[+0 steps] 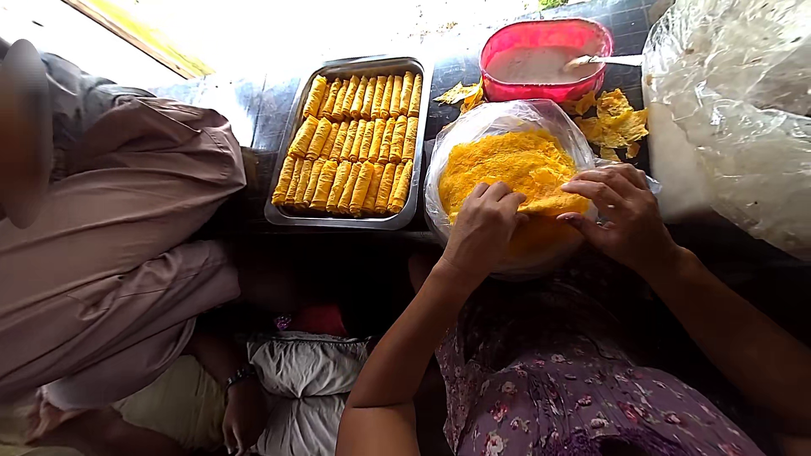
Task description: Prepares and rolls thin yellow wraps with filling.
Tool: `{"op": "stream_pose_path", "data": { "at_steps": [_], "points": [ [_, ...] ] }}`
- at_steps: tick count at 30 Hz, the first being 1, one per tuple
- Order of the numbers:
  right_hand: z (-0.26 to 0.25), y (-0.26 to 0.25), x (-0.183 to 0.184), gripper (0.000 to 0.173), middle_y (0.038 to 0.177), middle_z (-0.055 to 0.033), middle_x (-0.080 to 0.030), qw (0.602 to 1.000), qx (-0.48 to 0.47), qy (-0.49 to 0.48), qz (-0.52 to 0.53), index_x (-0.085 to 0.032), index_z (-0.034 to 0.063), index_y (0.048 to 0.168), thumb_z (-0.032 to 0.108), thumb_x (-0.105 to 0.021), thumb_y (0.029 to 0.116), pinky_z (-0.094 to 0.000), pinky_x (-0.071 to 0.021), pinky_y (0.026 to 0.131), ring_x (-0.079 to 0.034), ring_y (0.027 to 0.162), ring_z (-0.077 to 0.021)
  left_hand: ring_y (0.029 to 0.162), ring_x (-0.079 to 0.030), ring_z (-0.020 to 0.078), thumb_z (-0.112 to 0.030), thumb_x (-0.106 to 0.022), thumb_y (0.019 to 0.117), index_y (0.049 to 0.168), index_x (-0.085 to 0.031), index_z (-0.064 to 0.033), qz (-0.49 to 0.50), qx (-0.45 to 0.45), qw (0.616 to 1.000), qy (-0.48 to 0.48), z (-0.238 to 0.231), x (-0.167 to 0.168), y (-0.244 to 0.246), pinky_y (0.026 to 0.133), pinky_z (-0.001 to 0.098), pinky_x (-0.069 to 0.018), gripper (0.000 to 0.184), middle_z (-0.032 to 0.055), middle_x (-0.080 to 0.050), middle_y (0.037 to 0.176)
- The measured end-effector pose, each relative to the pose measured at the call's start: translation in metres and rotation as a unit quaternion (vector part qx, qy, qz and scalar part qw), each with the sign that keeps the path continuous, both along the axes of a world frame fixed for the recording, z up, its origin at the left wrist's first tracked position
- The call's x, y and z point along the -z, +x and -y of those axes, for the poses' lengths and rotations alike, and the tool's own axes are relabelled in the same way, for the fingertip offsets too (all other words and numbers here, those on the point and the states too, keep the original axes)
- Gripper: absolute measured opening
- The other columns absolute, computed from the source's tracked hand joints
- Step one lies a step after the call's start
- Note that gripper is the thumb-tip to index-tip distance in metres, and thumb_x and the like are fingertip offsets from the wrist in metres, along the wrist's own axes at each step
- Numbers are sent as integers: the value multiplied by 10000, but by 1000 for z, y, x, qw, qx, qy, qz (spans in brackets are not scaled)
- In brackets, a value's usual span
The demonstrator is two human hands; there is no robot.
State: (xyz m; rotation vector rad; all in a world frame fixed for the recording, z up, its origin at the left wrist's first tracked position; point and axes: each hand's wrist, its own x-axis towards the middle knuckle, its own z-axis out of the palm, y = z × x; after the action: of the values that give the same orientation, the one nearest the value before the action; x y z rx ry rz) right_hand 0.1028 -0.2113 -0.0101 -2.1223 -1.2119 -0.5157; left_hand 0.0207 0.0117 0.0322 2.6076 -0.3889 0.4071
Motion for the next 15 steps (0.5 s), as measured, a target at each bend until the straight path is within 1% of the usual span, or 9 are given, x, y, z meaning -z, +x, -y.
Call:
{"op": "stream_pose_path", "data": {
  "at_steps": [2, 4, 8, 12, 15],
  "points": [
    [5, -3, 6, 289, 1162, -194, -701, 1000, 20, 13, 6, -705, 14, 1155, 241, -621, 996, -506, -457, 1001, -629, 1152, -379, 951, -680, 323, -91, -728, 924, 1073, -764, 11, -6, 24, 999, -30, 5, -2, 7, 857, 402, -554, 184, 171, -715, 1014],
    [6, -6, 10, 269, 1159, -197, -703, 999, 28, 19, 8, -706, 9, 1155, 202, -606, 996, -491, -458, 989, -630, 1146, -378, 963, -687, 320, -77, -721, 929, 1087, -764, 8, -28, 43, 997, -49, 9, -2, 13, 872, 403, -552, 185, 170, -724, 1033],
    [6, -10, 16, 240, 1115, -186, -711, 999, 31, 27, 25, -723, 23, 1135, 172, -580, 1013, -457, -455, 944, -636, 1104, -351, 889, -682, 286, -47, -715, 920, 1030, -778, -11, -36, 59, 996, -58, 11, 3, 16, 812, 384, -546, 132, 142, -734, 969],
    [8, -14, 22, 179, 1045, -169, -727, 998, 24, 37, 52, -757, 33, 1046, 125, -610, 1003, -430, -457, 923, -650, 1050, -327, 891, -685, 274, -38, -695, 923, 964, -783, -31, 17, 66, 997, -47, 16, 18, 11, 805, 368, -551, 97, 123, -731, 924],
    [10, -15, 25, 163, 1017, -164, -728, 997, 23, 39, 64, -771, 39, 1007, 114, -627, 993, -421, -464, 917, -651, 1039, -326, 898, -674, 269, -12, -663, 936, 952, -788, -41, 59, 70, 996, -15, 19, 27, 6, 796, 358, -551, 129, 113, -720, 921]
  ]
}}
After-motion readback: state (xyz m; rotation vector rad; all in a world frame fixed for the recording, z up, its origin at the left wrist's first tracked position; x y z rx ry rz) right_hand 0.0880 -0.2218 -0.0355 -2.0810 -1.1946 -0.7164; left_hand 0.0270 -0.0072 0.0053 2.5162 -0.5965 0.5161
